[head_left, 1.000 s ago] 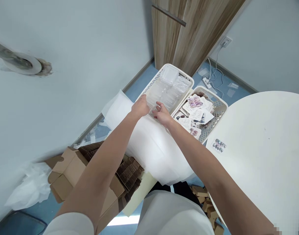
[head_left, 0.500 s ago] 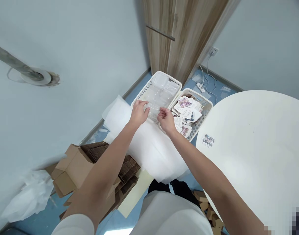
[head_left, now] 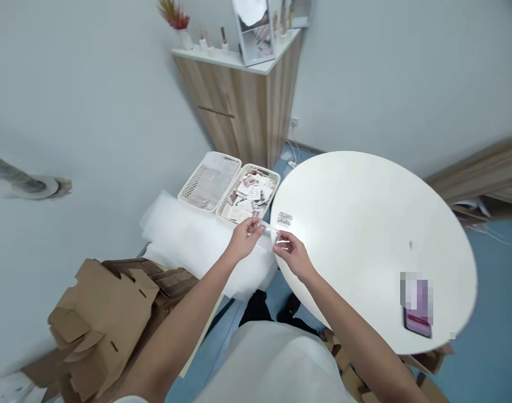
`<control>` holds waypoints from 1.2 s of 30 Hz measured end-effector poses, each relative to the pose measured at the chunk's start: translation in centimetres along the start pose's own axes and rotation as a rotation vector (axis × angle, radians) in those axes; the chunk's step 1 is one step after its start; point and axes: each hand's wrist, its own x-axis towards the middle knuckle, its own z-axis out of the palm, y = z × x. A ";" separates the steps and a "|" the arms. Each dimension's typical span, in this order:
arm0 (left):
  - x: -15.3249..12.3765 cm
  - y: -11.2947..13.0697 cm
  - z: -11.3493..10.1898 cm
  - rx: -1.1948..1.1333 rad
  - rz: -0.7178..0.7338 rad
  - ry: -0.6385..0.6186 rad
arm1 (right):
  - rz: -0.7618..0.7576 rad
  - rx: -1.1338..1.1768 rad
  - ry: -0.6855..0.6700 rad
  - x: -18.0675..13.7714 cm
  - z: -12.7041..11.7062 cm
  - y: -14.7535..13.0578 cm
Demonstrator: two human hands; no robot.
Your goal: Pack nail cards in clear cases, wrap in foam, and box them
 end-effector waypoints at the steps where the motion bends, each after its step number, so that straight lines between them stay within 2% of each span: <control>1: -1.1 0.8 1.8 -0.039 -0.018 -0.031 | 0.013 0.035 -0.013 -1.9 -1.6 0.0; 5: -5.1 3.1 8.7 -0.142 -0.071 -0.136 | 0.027 0.108 0.026 -8.7 -7.2 0.5; 8: -7.8 4.0 13.1 -0.186 -0.108 -0.213 | -0.006 0.149 0.185 -12.5 -10.9 1.0; 11: -10.3 4.5 16.2 -0.191 -0.140 -0.313 | -0.044 0.211 0.393 -15.4 -13.8 1.5; 13: -11.7 4.6 17.4 -0.163 -0.155 -0.379 | -0.059 0.233 0.482 -16.7 -15.2 1.8; 16: -13.2 4.6 18.4 -0.092 -0.145 -0.442 | -0.062 0.215 0.520 -18.0 -16.5 2.1; 19: -13.5 4.5 18.7 -0.088 -0.136 -0.434 | -0.062 0.187 0.523 -18.4 -17.4 2.2; 21: -13.1 4.6 18.8 -0.115 -0.148 -0.464 | -0.056 0.168 0.506 -18.3 -17.9 2.1; 25: -11.8 5.0 19.0 -0.124 -0.168 -0.614 | -0.041 0.146 0.482 -17.7 -18.6 1.7; 32: -10.1 4.3 19.5 -0.203 -0.240 -0.670 | -0.001 0.138 0.565 -16.6 -18.3 1.8; 36: -9.4 3.4 19.7 -0.262 -0.336 -0.695 | -0.033 0.006 0.608 -17.1 -18.1 2.1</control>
